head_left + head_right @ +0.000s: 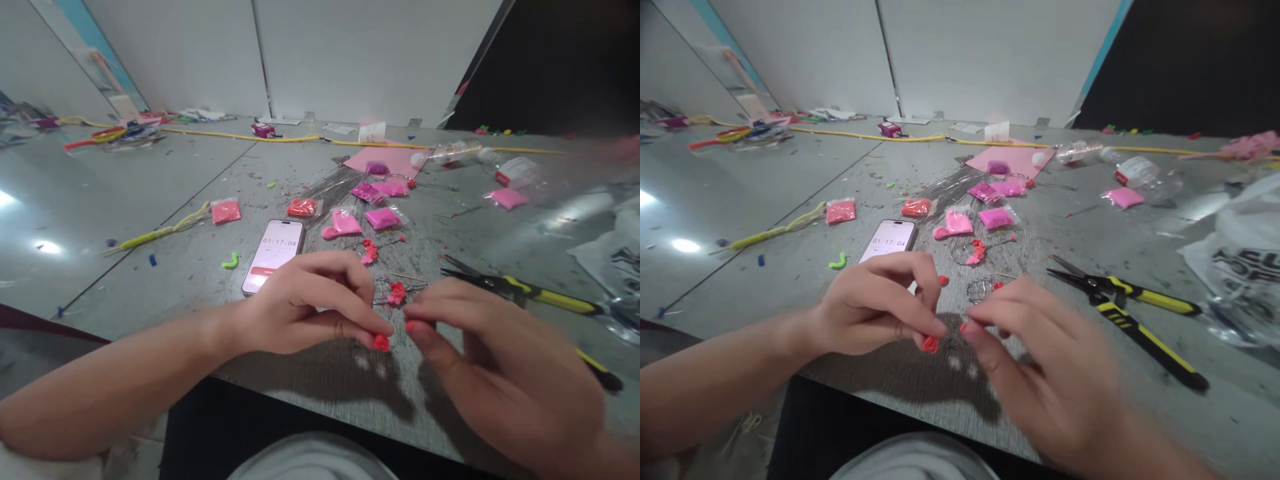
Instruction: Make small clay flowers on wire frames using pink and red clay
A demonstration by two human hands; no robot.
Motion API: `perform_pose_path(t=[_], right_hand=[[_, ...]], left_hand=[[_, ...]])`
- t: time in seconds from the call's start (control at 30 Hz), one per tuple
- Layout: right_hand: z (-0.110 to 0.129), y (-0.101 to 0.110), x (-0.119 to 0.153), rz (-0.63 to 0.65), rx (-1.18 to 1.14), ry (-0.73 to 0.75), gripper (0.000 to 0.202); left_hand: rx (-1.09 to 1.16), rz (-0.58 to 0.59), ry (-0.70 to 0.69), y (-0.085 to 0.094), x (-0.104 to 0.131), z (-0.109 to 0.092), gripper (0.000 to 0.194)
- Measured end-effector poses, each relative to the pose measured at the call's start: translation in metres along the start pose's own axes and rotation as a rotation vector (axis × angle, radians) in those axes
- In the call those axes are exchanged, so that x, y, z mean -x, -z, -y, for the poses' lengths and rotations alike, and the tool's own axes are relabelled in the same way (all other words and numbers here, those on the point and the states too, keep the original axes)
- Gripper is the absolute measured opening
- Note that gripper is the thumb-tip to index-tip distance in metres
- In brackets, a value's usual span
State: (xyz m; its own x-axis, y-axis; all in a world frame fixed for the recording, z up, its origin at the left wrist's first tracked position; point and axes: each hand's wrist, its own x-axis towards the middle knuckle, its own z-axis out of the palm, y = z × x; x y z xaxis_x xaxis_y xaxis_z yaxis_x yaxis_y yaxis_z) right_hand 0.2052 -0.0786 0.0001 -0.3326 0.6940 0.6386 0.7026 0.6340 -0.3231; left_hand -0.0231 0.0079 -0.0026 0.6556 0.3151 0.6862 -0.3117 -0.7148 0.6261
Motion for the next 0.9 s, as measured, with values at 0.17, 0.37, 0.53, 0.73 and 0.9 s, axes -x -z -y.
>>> perform_pose_path(t=[0.17, 0.37, 0.53, 0.73, 0.9], right_hand=[[0.008, 0.002, 0.001, 0.008, 0.021, 0.128, 0.012], [0.007, 0.005, 0.002, 0.027, -0.002, 0.153, 0.019], [0.01, 0.002, 0.003, -0.017, -0.014, 0.136, 0.022], [0.013, 0.003, 0.0, -0.001, -0.004, 0.152, 0.023], [0.012, 0.003, 0.002, -0.036, 0.018, 0.149, 0.02]], left_hand=[[0.15, -0.143, 0.092, -0.015, 0.002, -0.002, 0.01], [0.195, -0.169, 0.159, -0.023, 0.006, -0.001, 0.011], [0.216, -0.193, 0.191, -0.024, 0.005, -0.004, 0.01], [0.209, -0.195, 0.203, -0.023, 0.004, -0.006, 0.007], [0.184, -0.197, 0.186, -0.024, 0.005, -0.006, 0.008]])
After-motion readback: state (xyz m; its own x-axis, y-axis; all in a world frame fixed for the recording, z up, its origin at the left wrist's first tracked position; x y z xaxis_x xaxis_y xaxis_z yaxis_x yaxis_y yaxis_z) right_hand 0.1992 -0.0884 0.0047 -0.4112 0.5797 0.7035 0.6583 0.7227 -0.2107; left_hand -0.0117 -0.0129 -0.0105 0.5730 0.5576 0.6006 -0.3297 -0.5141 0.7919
